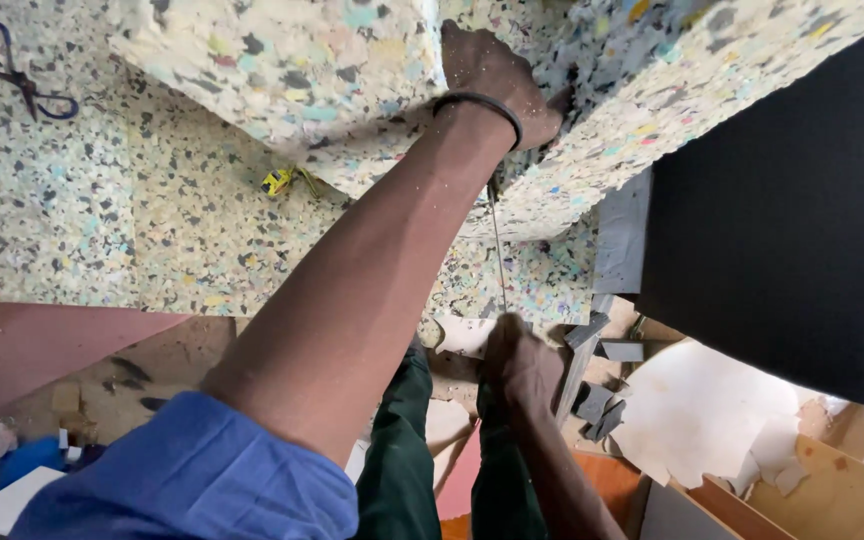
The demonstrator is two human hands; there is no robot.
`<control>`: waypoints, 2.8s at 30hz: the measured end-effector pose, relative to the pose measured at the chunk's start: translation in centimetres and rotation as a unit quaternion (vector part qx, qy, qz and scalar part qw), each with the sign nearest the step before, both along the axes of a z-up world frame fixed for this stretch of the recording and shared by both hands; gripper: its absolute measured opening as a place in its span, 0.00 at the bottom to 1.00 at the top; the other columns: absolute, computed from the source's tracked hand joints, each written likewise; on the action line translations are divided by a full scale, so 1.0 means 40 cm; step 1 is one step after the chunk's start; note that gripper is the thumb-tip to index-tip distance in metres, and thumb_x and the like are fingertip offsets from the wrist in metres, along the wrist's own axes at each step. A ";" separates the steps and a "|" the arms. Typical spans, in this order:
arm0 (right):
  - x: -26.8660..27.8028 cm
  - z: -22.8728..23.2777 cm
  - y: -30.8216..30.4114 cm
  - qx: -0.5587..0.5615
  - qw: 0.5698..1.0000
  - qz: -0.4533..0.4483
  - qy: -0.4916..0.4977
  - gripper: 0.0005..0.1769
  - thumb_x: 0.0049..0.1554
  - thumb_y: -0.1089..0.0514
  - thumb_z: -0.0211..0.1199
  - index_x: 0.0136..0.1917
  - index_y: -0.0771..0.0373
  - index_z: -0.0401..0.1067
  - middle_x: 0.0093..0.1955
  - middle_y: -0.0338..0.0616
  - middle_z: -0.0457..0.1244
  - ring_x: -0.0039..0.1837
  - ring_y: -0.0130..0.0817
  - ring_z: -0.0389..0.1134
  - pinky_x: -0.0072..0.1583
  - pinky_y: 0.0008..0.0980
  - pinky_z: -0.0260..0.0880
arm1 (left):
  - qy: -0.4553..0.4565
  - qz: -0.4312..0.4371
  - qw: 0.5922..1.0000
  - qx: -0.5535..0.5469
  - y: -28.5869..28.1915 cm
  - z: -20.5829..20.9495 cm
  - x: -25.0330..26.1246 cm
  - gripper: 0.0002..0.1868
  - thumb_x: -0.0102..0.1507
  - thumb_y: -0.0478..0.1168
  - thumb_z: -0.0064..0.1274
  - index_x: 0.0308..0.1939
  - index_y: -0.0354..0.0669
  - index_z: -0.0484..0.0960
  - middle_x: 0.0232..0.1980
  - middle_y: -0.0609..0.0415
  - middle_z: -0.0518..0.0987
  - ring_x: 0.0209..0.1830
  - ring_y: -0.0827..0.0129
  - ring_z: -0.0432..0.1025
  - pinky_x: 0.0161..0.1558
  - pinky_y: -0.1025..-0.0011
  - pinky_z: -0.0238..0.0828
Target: Measuring, cutting, and applying glue to foam blocks for furniture upholstery
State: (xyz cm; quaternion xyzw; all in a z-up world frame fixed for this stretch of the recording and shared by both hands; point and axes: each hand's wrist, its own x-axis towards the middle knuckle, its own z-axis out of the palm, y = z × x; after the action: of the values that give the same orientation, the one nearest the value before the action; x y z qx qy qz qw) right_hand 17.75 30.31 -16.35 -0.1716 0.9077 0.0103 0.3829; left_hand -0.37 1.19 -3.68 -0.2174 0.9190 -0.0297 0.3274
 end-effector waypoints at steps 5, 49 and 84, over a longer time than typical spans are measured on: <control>-0.232 0.062 -0.339 -0.046 0.996 0.039 0.071 0.27 0.78 0.56 0.55 0.34 0.50 0.71 0.24 0.27 0.56 0.26 0.23 0.53 0.31 0.28 0.51 | -0.001 -0.006 1.000 0.015 0.020 0.039 0.010 0.29 0.80 0.72 0.27 0.32 0.67 0.67 0.32 0.64 0.62 0.36 0.64 0.60 0.63 0.43 0.63; -0.069 -0.008 -0.156 0.035 0.996 -0.031 -0.075 0.22 0.83 0.41 0.42 0.49 0.47 0.67 0.32 0.27 0.57 0.34 0.25 0.55 0.38 0.28 0.60 | 0.070 0.041 0.997 -0.001 -0.040 -0.090 0.050 0.49 0.72 0.96 0.17 0.18 0.66 0.56 0.16 0.66 0.50 0.18 0.63 0.51 0.85 0.14 0.52; -0.177 -0.104 -0.302 -0.006 1.000 0.008 -0.006 0.19 0.75 0.41 0.52 0.59 0.48 0.81 0.42 0.43 0.72 0.47 0.46 0.70 0.49 0.47 0.73 | 0.003 -0.031 0.996 0.087 0.011 -0.157 0.086 0.19 0.65 0.59 0.48 0.50 0.64 0.91 0.44 0.53 0.85 0.48 0.45 0.80 0.69 0.24 0.68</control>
State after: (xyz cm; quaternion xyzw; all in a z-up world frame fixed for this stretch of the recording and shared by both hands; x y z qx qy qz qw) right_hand 10.68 18.22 -20.51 -0.1813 0.9040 0.0067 0.3871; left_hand 3.06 1.65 -9.97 -0.1598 0.9255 0.0409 0.3409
